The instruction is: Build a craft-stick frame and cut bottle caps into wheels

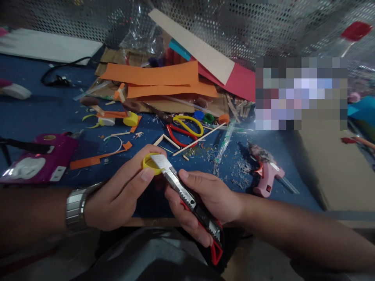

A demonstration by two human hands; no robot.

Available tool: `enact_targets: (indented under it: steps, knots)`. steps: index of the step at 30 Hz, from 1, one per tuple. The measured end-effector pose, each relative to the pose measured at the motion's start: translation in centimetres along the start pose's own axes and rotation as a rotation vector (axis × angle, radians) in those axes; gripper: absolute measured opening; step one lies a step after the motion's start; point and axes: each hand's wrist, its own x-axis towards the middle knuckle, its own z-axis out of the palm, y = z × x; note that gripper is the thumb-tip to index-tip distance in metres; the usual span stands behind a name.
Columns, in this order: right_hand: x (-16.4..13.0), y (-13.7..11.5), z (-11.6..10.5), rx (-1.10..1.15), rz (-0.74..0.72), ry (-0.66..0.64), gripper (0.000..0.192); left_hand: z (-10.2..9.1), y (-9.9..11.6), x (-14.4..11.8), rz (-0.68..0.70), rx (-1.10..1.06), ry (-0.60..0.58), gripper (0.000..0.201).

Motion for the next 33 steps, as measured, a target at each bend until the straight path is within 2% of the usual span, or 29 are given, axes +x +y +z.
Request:
enact_targets:
  steps: [4,14,19,26,31,33]
  knots:
    - [-0.01,0.1,-0.05,0.025,-0.004,-0.007,0.049,0.07,-0.33,0.06,-0.046,-0.042,0.069,0.029]
    - [0.05,0.08,-0.06,-0.009,-0.012,-0.013,0.051,-0.03,-0.03,0.09,-0.007,0.048,-0.026,0.027]
    - [0.01,-0.04,-0.01,-0.014,-0.013,-0.001,0.051,-0.05,-0.1,0.26,-0.057,0.005,0.055,0.031]
    - [0.11,0.15,-0.14,-0.002,-0.003,-0.02,0.049,-0.2,0.04,0.28,-0.012,0.06,-0.011,0.028]
    - [0.08,0.17,-0.14,-0.015,0.006,0.032,0.05,-0.09,-0.02,0.4,-0.043,0.01,0.052,0.03]
    - [0.09,0.18,-0.1,-0.01,0.003,0.03,0.05,-0.08,-0.08,0.4,-0.041,0.016,0.036,0.03]
